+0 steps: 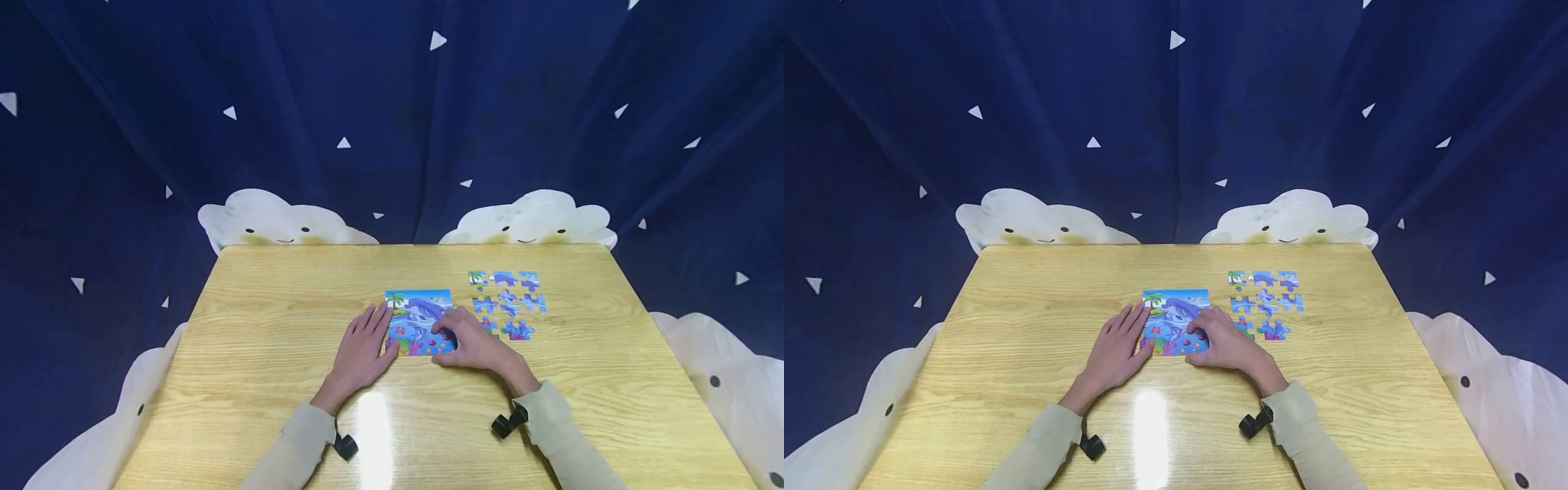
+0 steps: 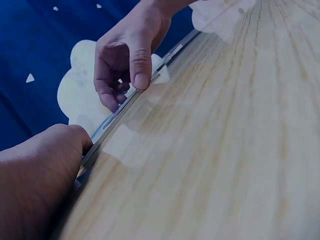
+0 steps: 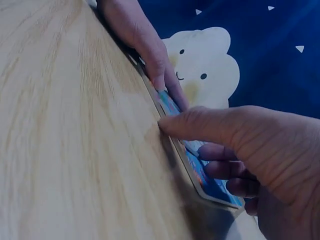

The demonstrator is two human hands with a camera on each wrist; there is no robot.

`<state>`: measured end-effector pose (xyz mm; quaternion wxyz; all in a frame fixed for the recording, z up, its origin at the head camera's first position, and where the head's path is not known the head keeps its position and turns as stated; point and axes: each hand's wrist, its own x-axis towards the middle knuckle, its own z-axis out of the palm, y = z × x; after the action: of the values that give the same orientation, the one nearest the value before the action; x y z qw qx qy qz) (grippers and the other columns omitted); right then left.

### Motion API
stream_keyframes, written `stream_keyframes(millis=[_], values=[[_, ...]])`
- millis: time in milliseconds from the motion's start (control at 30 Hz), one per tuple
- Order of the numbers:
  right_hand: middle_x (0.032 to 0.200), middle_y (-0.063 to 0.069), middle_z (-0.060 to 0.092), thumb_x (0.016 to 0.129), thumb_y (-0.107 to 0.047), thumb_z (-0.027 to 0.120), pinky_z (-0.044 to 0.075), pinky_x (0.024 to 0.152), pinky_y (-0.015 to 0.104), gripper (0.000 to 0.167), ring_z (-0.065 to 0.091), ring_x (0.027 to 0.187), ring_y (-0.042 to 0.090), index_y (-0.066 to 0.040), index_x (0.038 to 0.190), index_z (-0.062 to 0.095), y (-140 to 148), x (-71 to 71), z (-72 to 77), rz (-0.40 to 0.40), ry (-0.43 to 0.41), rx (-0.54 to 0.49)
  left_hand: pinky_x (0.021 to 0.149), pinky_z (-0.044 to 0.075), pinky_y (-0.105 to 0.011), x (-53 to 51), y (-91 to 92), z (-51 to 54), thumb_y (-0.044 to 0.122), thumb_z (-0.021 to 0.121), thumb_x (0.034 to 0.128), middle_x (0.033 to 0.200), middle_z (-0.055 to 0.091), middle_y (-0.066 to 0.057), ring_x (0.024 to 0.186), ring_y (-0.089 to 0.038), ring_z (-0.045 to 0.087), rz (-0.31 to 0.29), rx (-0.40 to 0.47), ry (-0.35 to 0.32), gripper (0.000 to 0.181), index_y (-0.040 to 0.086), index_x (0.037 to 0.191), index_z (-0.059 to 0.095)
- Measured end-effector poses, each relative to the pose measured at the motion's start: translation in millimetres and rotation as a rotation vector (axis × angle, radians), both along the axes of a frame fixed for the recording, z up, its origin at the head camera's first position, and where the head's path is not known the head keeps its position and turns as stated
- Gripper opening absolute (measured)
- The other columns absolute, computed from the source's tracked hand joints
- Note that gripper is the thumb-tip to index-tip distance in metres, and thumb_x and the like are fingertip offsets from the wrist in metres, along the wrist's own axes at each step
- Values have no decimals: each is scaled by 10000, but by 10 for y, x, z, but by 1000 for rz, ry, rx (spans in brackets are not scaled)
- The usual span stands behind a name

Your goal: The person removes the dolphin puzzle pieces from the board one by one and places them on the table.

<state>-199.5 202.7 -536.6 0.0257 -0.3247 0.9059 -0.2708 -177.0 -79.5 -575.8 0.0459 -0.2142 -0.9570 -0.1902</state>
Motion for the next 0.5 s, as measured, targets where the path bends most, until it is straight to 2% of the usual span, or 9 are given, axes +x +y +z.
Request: stream_keyframes(millis=[133, 267, 500], values=[[935, -35, 579, 788, -366, 889, 401, 784, 326, 365, 436, 909, 151, -174, 1039, 706, -24, 23, 41, 16, -28, -7, 1261, 215, -489, -3, -2, 2, 526, 390, 1071, 1729, 227, -2, 1604, -258, 167, 3, -4, 2, 700, 164, 1662, 286], [912, -30, 560, 757, -306, 884, 396, 781, 318, 344, 439, 907, 147, -168, 1004, 689, -59, 55, 67, 17, -47, -26, 1265, 204, -479, -9, -3, 0, 530, 386, 1073, 1734, 206, 13, 1608, -246, 152, 4, -6, -6, 702, 179, 1669, 260], [912, -27, 556, 702, -271, 864, 399, 793, 308, 384, 437, 893, 140, -147, 998, 653, -143, 102, 3, 20, -48, -37, 1265, 203, -481, -9, -1, -4, 537, 378, 1072, 1733, 215, 4, 1605, -258, 163, 2, -9, -2, 709, 173, 1669, 262]])
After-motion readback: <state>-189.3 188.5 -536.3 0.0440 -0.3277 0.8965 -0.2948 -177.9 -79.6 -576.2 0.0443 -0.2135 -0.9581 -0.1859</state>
